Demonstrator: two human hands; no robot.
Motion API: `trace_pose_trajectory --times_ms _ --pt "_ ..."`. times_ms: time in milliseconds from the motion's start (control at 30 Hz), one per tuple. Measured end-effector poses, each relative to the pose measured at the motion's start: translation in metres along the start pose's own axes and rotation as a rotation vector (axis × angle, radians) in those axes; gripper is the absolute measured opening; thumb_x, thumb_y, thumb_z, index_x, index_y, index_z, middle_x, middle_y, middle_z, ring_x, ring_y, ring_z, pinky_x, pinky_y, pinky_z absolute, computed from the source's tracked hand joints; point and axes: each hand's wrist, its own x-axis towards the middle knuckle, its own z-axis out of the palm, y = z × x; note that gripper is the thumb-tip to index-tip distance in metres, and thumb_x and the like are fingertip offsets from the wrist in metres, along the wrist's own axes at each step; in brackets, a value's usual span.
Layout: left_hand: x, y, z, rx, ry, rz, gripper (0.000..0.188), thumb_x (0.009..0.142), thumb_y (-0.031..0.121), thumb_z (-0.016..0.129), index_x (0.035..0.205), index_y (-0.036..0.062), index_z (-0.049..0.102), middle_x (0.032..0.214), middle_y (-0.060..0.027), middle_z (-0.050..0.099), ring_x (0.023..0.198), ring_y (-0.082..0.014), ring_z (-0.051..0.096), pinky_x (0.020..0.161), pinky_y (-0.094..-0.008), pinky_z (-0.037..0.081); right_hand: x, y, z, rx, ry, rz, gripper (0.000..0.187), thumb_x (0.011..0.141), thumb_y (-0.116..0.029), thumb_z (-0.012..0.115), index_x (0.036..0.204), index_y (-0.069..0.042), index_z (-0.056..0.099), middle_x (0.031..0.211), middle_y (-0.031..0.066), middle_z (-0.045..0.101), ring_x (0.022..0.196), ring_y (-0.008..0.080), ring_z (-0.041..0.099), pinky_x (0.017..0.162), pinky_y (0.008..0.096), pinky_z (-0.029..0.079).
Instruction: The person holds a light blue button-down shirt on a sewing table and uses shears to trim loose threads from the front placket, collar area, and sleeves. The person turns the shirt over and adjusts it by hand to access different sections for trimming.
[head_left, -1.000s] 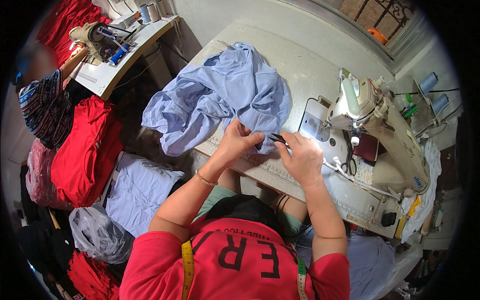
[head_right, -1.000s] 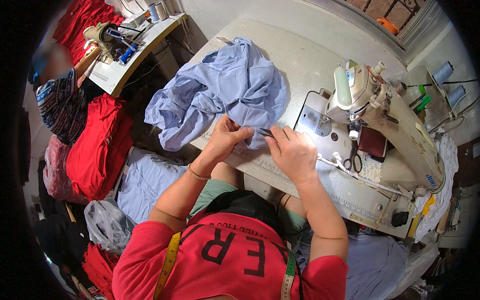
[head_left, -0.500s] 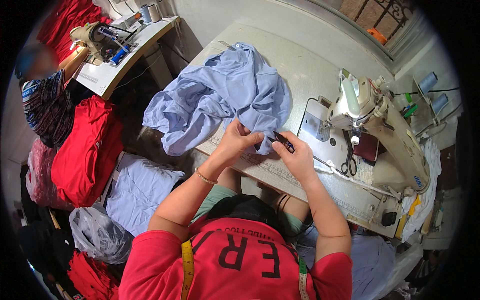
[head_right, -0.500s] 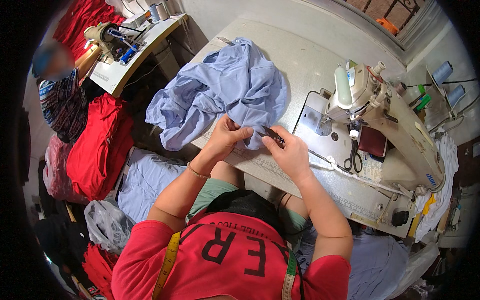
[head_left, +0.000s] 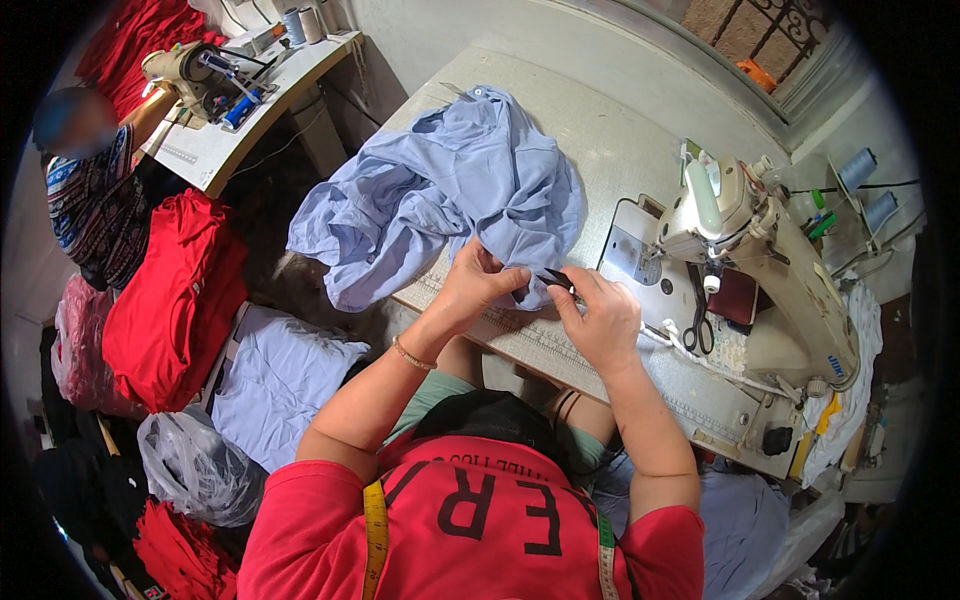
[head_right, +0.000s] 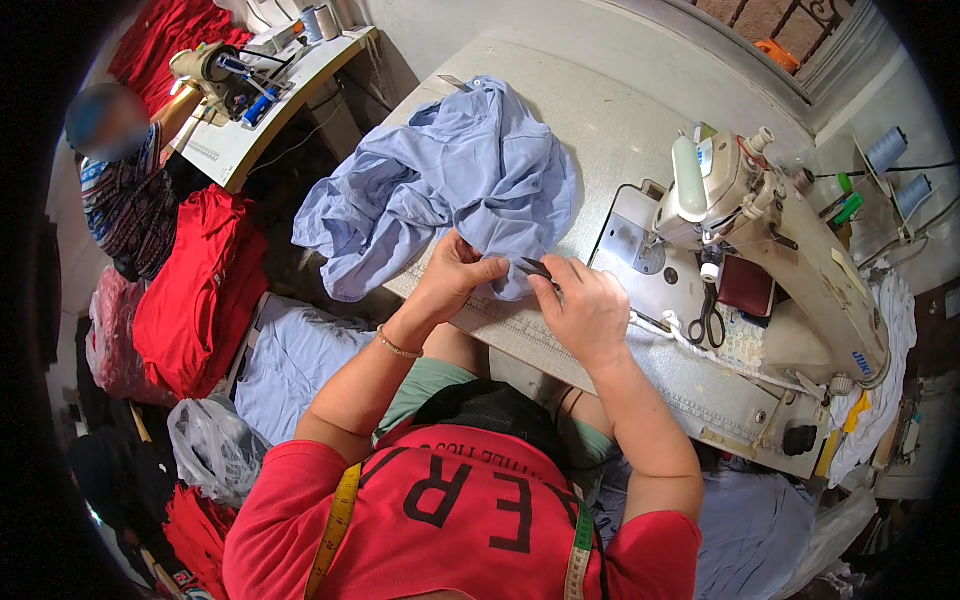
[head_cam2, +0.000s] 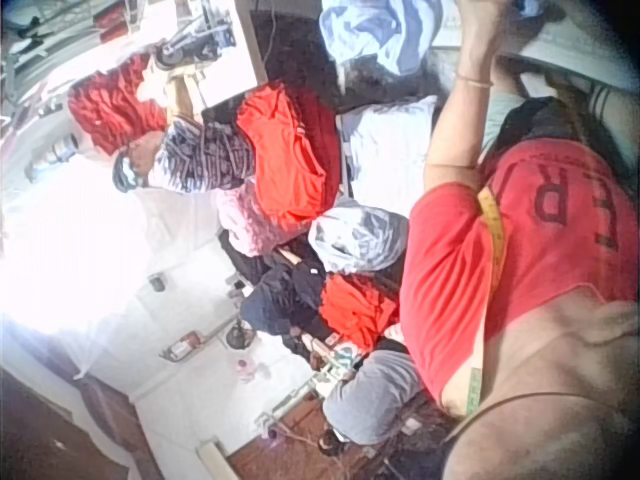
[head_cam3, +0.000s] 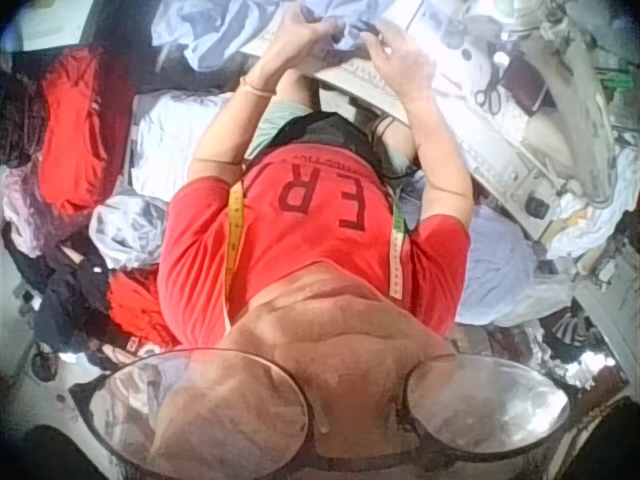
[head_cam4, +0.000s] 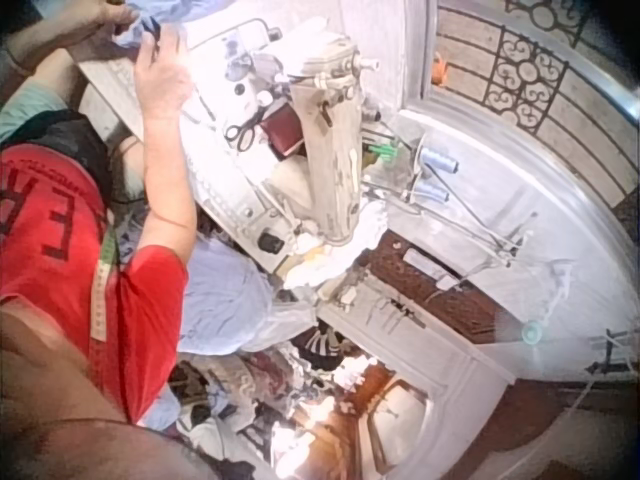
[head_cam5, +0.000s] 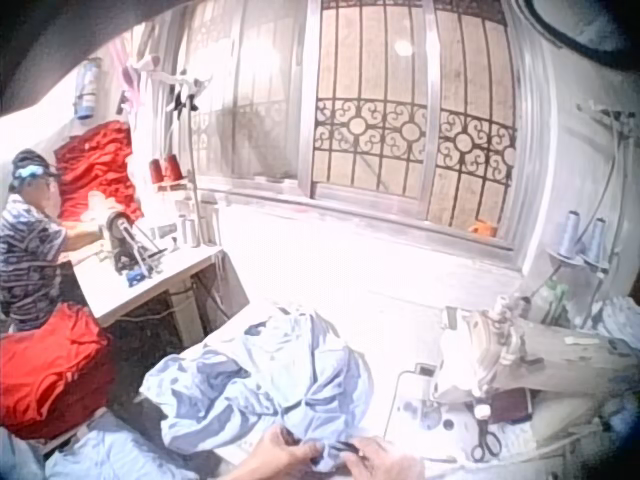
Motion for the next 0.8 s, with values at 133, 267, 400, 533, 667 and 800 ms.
trace_pose_trajectory --times_ms 133,267,400,533,667,800 --pt "0.000 0.000 -0.002 0.004 -0.010 -0.015 0.040 0.076 -0.003 0.069 0.109 -0.0011 0.047 0.090 -0.0069 0.061 0.075 -0.0140 0.061 0.065 -0.0277 0.051 0.001 -0.002 -0.003 -0.077 0.005 -0.047 0.018 0.079 -0.026 0.065 0.088 -0.012 0.061 0.069 0.0036 0.057 0.055 0.0251 0.055 0.052 0.0352 0.042" --pt "-0.001 -0.001 0.001 0.009 0.014 0.001 0.041 0.076 -0.003 0.070 0.110 -0.0018 0.047 0.092 -0.0072 0.061 0.076 -0.0140 0.061 0.066 -0.0277 0.052 0.002 -0.004 -0.006 -0.144 0.000 -0.084 0.016 0.080 -0.026 0.064 0.087 -0.012 0.060 0.067 0.0030 0.055 0.055 0.0235 0.055 0.052 0.0347 0.042" --pt "-0.001 -0.001 0.002 0.037 0.027 0.032 0.044 0.076 -0.003 0.070 0.113 -0.0025 0.047 0.095 -0.0072 0.061 0.078 -0.0138 0.060 0.068 -0.0278 0.052 0.002 -0.005 -0.006 -0.181 -0.003 -0.106 0.016 0.080 -0.026 0.064 0.087 -0.012 0.060 0.066 0.0032 0.055 0.055 0.0227 0.056 0.052 0.0343 0.042" --pt "-0.001 0.000 0.000 0.028 0.014 -0.014 0.045 0.076 -0.002 0.070 0.114 -0.0019 0.046 0.098 -0.0073 0.060 0.079 -0.0137 0.060 0.070 -0.0284 0.051 -0.001 -0.001 0.000 0.122 -0.062 0.104 0.019 0.080 -0.026 0.065 0.089 -0.009 0.062 0.067 0.0059 0.061 0.060 0.0244 0.060 0.054 0.0334 0.045" --pt "0.000 0.002 -0.005 0.036 -0.024 -0.063 0.043 0.076 -0.001 0.070 0.114 -0.0017 0.048 0.096 -0.0073 0.061 0.079 -0.0140 0.060 0.070 -0.0284 0.051 0.000 -0.001 -0.001 0.418 -0.254 0.427 0.024 0.081 -0.027 0.067 0.093 -0.006 0.064 0.068 0.0086 0.064 0.061 0.0216 0.062 0.057 0.0299 0.047" --pt "-0.001 0.009 -0.002 0.001 -0.064 -0.077 0.042 0.076 0.000 0.070 0.112 -0.0017 0.049 0.094 -0.0071 0.062 0.079 -0.0137 0.060 0.069 -0.0280 0.050 -0.007 0.012 0.013 0.657 -0.266 0.479 0.026 0.082 -0.027 0.068 0.096 -0.006 0.064 0.065 0.0068 0.061 0.058 0.0135 0.057 0.057 0.0272 0.045"
